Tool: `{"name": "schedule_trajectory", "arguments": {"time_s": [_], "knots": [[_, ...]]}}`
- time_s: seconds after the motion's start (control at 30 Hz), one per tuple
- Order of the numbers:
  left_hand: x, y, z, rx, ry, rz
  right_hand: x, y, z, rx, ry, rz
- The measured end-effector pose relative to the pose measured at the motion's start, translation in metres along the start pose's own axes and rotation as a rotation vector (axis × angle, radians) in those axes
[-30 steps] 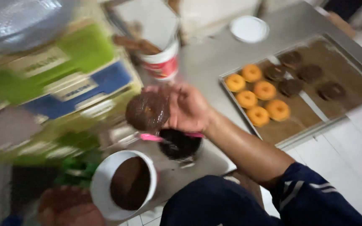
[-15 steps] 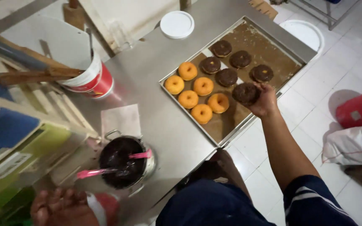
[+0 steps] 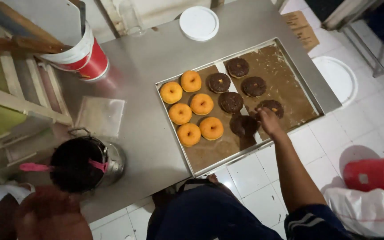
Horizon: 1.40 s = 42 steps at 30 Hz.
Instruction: The person is glazing donuts by dipping them into a bowl of chocolate and using a small spatula to refine the coating before placing them on a metal tray.
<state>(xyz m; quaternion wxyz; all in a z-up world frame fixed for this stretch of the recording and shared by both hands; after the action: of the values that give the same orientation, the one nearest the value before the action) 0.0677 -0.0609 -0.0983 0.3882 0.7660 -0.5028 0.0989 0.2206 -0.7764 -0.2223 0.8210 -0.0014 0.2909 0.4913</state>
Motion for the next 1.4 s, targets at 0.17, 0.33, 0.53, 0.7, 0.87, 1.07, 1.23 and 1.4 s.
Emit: {"name": "schedule_trajectory", "arguments": {"time_s": [0.17,0.33,0.53,0.7,0.87,1.07,1.23,1.4], "knots": [[0.087,0.113,0.027,0.171,0.249,-0.923,0.029,0.048,0.048,-0.635,0.370,-0.043],[0.072,0.095,0.043,0.344,0.210,-0.487,0.110,0.065,0.050,-0.470,0.382,0.211],[0.074,0.098,0.036,0.470,0.211,-0.119,0.155,0.046,0.026,-0.515,0.604,0.283],[0.072,0.108,0.033,0.541,0.123,-0.106,0.121,0.091,0.054,-0.404,0.428,0.208],[0.056,0.072,0.080,0.153,-0.176,-0.142,0.081,0.123,0.043,-0.250,0.322,0.058],[0.085,0.080,0.079,-0.556,0.081,-0.049,0.150,0.321,0.209,-0.060,-0.538,0.968],[0.040,0.102,0.048,-0.778,0.190,0.113,0.214,0.380,0.276,-0.559,0.140,0.496],[-0.004,0.111,-0.027,-0.616,0.324,0.037,0.303,0.445,0.282,-0.975,0.607,0.538]]}}
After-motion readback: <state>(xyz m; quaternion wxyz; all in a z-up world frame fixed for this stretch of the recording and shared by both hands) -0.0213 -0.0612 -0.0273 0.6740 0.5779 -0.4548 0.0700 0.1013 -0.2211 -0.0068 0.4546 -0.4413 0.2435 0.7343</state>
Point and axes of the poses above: each hand's wrist, its own y-axis away from the middle knuckle, its own x-axis out of the palm, z = x × y, the point moved 8 cm from there along -y, towards the middle knuckle, and after that the axes turned 14 degrees about -z, right-handed, at the moved point
